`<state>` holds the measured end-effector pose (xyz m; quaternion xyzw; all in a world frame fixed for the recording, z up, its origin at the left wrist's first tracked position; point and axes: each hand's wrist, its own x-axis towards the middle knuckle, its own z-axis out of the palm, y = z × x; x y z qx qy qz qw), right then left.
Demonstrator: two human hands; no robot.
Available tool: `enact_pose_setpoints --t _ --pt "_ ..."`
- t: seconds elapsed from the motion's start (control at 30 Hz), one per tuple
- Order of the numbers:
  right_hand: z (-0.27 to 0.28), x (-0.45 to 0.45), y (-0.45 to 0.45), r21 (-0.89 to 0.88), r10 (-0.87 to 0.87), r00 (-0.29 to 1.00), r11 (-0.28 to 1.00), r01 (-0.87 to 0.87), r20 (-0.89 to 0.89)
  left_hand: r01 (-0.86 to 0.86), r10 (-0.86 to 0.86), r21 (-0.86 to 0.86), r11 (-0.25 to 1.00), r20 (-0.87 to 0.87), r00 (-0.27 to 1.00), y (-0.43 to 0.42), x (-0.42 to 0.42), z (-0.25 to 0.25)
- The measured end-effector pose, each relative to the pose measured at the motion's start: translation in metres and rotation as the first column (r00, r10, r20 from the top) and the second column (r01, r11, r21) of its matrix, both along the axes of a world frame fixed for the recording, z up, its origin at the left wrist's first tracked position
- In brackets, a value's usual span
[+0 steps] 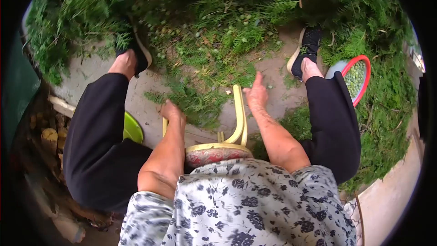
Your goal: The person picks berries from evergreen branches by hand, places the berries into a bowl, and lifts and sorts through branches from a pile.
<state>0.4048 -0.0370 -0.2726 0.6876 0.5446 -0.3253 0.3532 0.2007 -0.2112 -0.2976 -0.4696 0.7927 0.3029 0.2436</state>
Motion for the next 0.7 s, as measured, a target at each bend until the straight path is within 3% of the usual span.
enact_pose_setpoints --t 0.03,0.07,0.13,0.2,0.27,0.3,0.33,0.37,0.4,0.43,0.47,0.53,0.6,0.67,0.7 --pt "-0.013 0.007 -0.007 -0.017 0.136 0.990 0.991 -0.136 0.031 0.047 -0.048 0.006 0.999 0.055 0.997 -0.012 0.001 -0.013" --pt "-0.019 0.014 -0.008 -0.016 0.139 0.990 0.990 -0.139 0.039 0.045 -0.045 0.008 0.999 0.062 0.997 -0.039 0.001 -0.035" --pt "-0.031 0.012 -0.010 0.044 0.142 0.989 0.989 -0.140 -0.050 -0.038 0.006 0.196 0.980 0.162 0.987 -0.088 -0.009 -0.076" --pt "-0.036 0.007 0.008 0.001 0.171 0.985 0.985 -0.171 -0.005 0.061 -0.090 0.123 0.991 0.245 0.965 -0.014 -0.025 -0.023" --pt "-0.052 0.028 0.018 0.278 0.023 0.979 0.960 0.035 -0.201 0.177 -0.231 0.162 0.971 0.427 0.874 0.021 -0.030 -0.014" --pt "-0.054 0.033 0.029 0.392 -0.053 0.962 0.906 0.160 -0.269 0.176 -0.233 0.170 0.970 0.428 0.873 0.031 -0.025 -0.004" --pt "-0.050 0.040 0.039 0.404 -0.048 0.961 0.901 0.159 -0.272 0.200 -0.366 0.370 0.907 0.460 0.809 0.042 -0.018 0.007" --pt "-0.042 0.040 0.057 0.194 -0.293 0.870 0.899 0.391 -0.397 0.203 -0.501 0.561 0.802 0.447 0.741 0.056 -0.011 0.013" --pt "-0.030 0.034 0.072 -0.048 -0.525 0.714 0.819 0.571 -0.463 0.286 -0.559 0.538 0.793 0.455 0.693 0.069 0.001 0.016" --pt "-0.014 0.021 0.080 0.013 -0.489 0.686 0.809 0.587 -0.538 0.376 -0.596 0.489 0.787 0.447 0.666 0.091 0.014 0.025" --pt "-0.003 0.013 0.087 0.027 -0.471 0.679 0.811 0.585 -0.563 0.456 -0.648 0.502 0.735 0.320 0.692 0.107 0.025 0.035" --pt "0.020 -0.002 0.099 0.005 -0.420 0.626 0.828 0.561 -0.657 0.668 -0.827 0.589 0.456 0.003 0.562 0.131 0.028 0.046" --pt "0.067 -0.036 0.108 0.020 -0.439 0.608 0.800 0.600 -0.662 0.703 -0.836 0.664 0.253 -0.216 0.504 0.160 0.020 0.079" --pt "0.092 -0.054 0.108 0.027 -0.387 0.439 0.724 0.689 -0.811 0.706 -0.756 0.670 0.231 -0.333 0.564 0.182 0.018 0.120" --pt "0.106 -0.063 0.107 0.078 -0.229 0.336 0.711 0.698 -0.914 0.615 -0.710 0.744 0.261 -0.283 0.645 0.191 0.018 0.140"
